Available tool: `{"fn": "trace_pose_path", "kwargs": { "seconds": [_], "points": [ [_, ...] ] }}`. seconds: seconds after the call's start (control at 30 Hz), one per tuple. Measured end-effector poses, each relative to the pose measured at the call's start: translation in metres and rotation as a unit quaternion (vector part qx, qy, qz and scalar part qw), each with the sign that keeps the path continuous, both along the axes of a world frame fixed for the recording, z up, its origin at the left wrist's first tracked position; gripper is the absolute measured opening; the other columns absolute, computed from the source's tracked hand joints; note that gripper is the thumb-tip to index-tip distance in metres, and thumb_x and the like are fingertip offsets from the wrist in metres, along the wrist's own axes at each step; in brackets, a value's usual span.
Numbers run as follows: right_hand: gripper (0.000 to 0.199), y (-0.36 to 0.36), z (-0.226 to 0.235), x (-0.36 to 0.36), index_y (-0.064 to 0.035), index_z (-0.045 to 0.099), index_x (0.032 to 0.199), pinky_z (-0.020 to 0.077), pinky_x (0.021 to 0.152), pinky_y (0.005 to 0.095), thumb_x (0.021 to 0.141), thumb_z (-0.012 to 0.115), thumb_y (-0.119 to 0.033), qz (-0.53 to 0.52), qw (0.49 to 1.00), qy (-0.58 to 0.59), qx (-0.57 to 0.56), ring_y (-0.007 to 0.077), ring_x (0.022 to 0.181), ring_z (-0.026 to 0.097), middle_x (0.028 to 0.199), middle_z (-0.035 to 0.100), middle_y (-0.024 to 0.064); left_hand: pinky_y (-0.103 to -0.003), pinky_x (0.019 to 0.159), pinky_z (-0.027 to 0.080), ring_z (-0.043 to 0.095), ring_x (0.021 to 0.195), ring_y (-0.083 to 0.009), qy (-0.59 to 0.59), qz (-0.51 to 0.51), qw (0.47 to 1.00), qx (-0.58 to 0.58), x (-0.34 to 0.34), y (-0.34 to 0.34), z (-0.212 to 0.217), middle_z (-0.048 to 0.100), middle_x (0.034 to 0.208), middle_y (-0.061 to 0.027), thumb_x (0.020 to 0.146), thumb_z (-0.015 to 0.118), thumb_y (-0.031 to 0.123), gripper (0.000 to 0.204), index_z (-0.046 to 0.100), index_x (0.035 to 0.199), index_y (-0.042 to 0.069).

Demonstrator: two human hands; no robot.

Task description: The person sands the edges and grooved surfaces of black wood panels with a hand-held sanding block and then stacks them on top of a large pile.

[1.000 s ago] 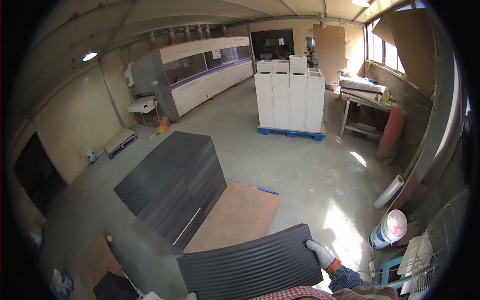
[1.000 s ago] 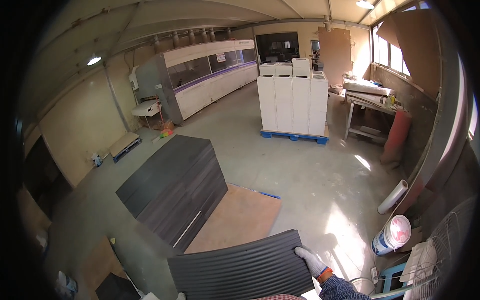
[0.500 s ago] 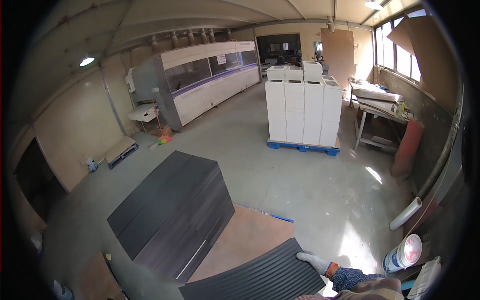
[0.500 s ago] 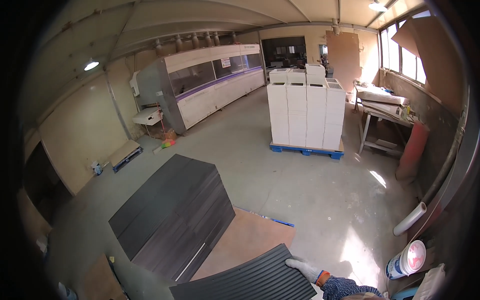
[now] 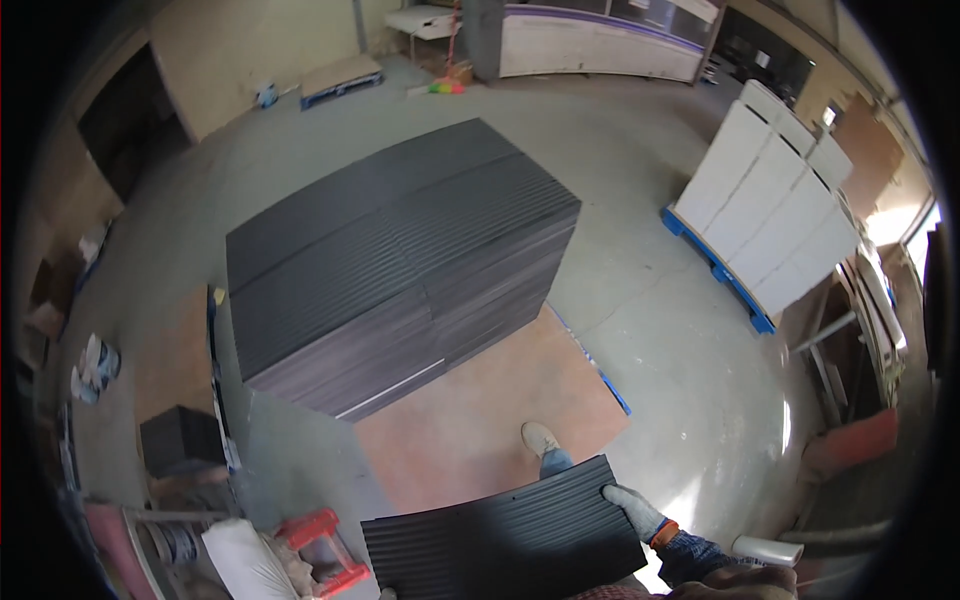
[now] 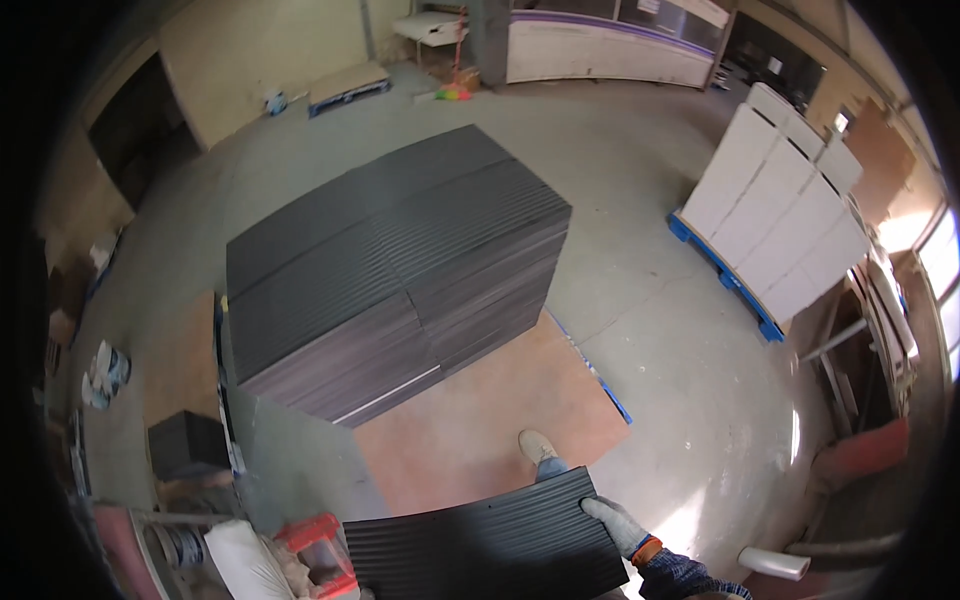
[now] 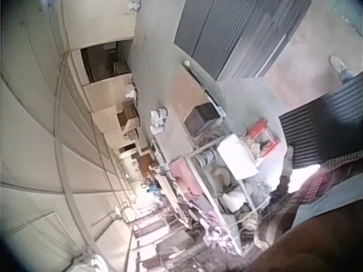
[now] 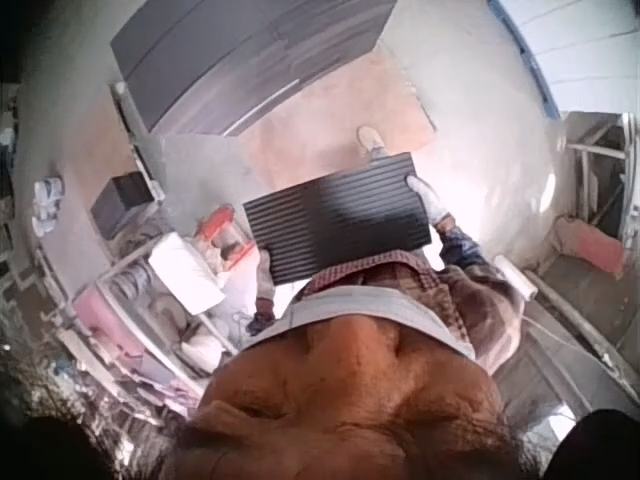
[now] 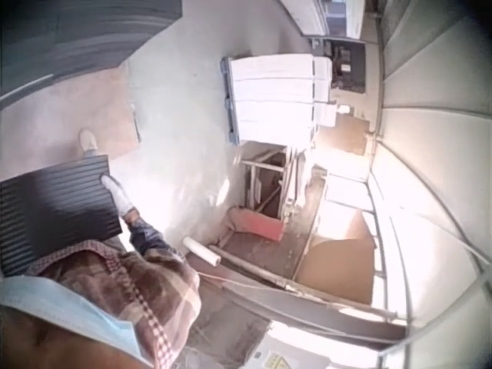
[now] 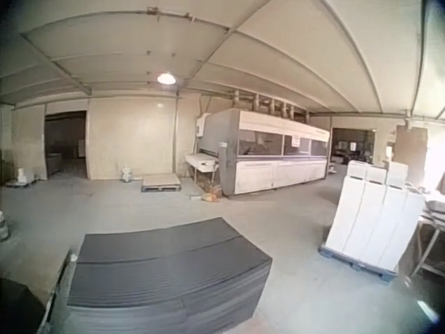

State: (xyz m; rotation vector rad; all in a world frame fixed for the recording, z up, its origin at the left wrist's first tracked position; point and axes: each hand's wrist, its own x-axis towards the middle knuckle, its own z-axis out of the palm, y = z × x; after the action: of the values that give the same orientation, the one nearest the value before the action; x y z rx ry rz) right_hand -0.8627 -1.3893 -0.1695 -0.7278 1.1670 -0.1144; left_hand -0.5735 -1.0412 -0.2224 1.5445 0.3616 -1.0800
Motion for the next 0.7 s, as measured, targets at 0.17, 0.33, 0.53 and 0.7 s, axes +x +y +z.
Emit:
{"fn": "trace_pose_path", "kwargs": {
  "seconds": [0.17, 0.33, 0.53, 0.7],
  "points": [
    [0.057, -0.070, -0.058, 0.054, 0.0057, 0.051, 0.135, 0.0473, 0.100, 0.0344, 0.096, 0.062, -0.034, 0.067, 0.997, 0.016, 0.041, 0.0210, 0.113, 0.060, 0.125, 0.063, 0.0123, -0.033, 0.100, 0.046, 0.059, 0.112, -0.0218, 0.035, 0.056, 0.998, 0.025, -0.017, -0.007, -0.043, 0.061, 0.128, -0.0146, 0.099, 0.051, 0.048, 0.068, 0.049, 0.136, -0.009],
    [0.057, -0.136, -0.145, 0.105, 0.0015, 0.052, 0.135, 0.0469, 0.101, 0.0341, 0.097, 0.059, -0.041, 0.125, 0.992, -0.016, 0.015, 0.0195, 0.113, 0.061, 0.127, 0.063, 0.0105, -0.032, 0.100, 0.046, 0.060, 0.112, -0.0210, 0.031, 0.060, 0.997, 0.034, -0.017, -0.034, -0.117, 0.061, 0.128, -0.0156, 0.099, 0.050, 0.051, 0.072, 0.048, 0.136, -0.012],
    [0.055, -0.208, -0.276, 0.158, 0.0003, 0.057, 0.131, 0.0494, 0.097, 0.0334, 0.096, 0.061, -0.042, 0.133, 0.991, 0.015, -0.006, 0.0185, 0.108, 0.063, 0.121, 0.066, 0.0091, -0.034, 0.103, 0.047, 0.058, 0.118, -0.0213, 0.053, 0.062, 0.996, 0.027, 0.024, -0.099, -0.241, 0.057, 0.134, -0.0138, 0.098, 0.052, 0.055, 0.075, 0.045, 0.141, -0.005],
    [0.056, -0.261, -0.390, 0.204, -0.0015, 0.060, 0.127, 0.0520, 0.093, 0.0345, 0.094, 0.062, -0.046, 0.138, 0.990, -0.006, 0.036, 0.0191, 0.105, 0.065, 0.118, 0.067, 0.0093, -0.030, 0.096, 0.048, 0.061, 0.107, -0.0187, 0.021, 0.105, 0.994, 0.024, 0.065, -0.151, -0.370, 0.064, 0.121, -0.0112, 0.095, 0.058, 0.050, 0.069, 0.054, 0.133, -0.007]
  ]
}}
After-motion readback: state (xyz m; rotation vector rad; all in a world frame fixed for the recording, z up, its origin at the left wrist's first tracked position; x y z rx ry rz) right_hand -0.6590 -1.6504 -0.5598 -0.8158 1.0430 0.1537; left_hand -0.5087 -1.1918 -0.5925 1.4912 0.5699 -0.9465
